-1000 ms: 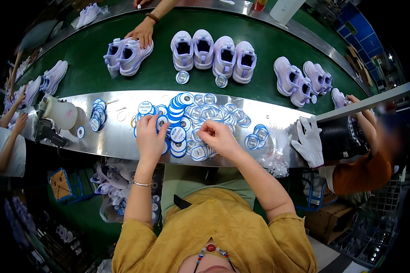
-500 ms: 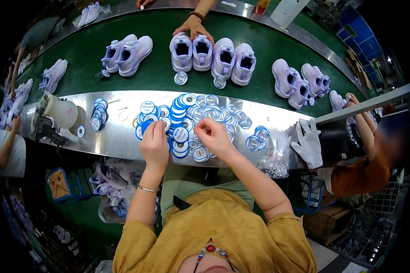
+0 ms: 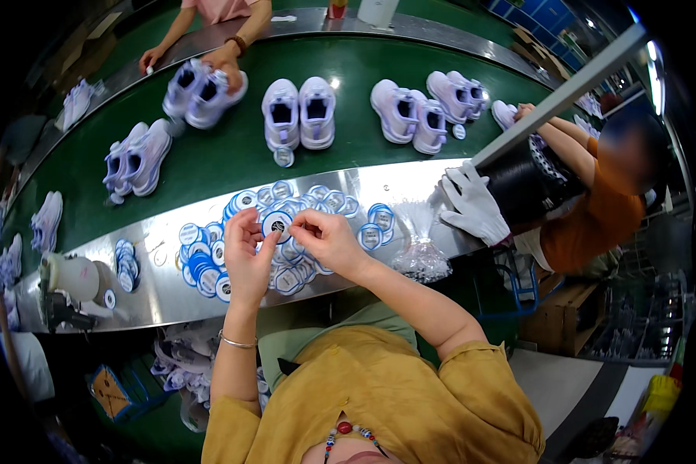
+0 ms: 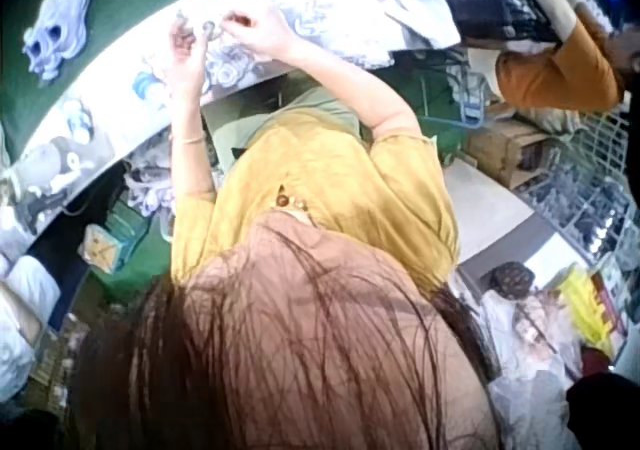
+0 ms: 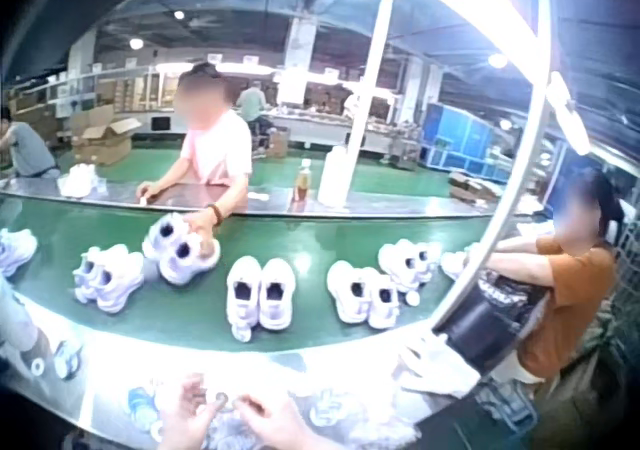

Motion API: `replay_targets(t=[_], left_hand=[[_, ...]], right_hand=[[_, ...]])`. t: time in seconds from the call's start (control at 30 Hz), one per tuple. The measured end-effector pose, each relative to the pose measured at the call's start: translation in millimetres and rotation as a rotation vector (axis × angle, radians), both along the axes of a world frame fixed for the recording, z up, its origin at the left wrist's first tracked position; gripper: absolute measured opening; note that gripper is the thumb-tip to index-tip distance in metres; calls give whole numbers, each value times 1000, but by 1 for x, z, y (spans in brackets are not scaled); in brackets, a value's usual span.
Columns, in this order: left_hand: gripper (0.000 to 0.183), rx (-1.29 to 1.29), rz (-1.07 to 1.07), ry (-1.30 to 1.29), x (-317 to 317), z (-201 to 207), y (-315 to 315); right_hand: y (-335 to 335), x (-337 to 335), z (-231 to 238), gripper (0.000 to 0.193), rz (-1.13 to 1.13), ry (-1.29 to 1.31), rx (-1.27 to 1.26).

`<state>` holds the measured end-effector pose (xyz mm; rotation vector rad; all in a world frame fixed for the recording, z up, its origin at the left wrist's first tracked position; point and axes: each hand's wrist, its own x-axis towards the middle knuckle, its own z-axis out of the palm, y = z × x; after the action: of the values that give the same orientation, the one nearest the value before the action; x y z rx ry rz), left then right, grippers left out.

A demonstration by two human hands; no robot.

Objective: The person peels circular blue and white labels from a pile on a metal tray and places them inside the tongue area of white sneakers moving along a conveyor belt. The person handles the labels and shoes by hand without using tools.

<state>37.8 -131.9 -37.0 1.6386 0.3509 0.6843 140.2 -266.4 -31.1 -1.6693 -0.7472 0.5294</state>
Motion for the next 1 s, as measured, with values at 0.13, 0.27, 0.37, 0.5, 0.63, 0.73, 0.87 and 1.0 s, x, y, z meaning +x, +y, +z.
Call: replay_targets(t=[0.13,0.27,0.37,0.5,0.63,0.73,0.87,1.0], left_hand=[[14,-121,-141,81,28,11,-14],[15,-177,-180,120,59,15,-32],[22,-111,-214,94,80,13,-44],[28,4,-235,82,95,7,-54],[28,-115,-232,113,109,1,-66],[22,-99,-247,178,114,6,-69],[16,-84,-219,174,121,6,-76],[16,-45,-169,162,125,-5,-80]], right_hand=[[-18,23,4,9,-85,-148,136],[-35,41,3,9,-122,-69,97],[-48,49,-2,10,-210,-79,69],[-63,59,0,8,-268,-178,42],[-71,67,0,7,-324,-341,96],[-76,75,1,6,-338,-390,52],[-85,83,5,4,-364,-337,8],[-90,86,3,4,-332,-395,9]])
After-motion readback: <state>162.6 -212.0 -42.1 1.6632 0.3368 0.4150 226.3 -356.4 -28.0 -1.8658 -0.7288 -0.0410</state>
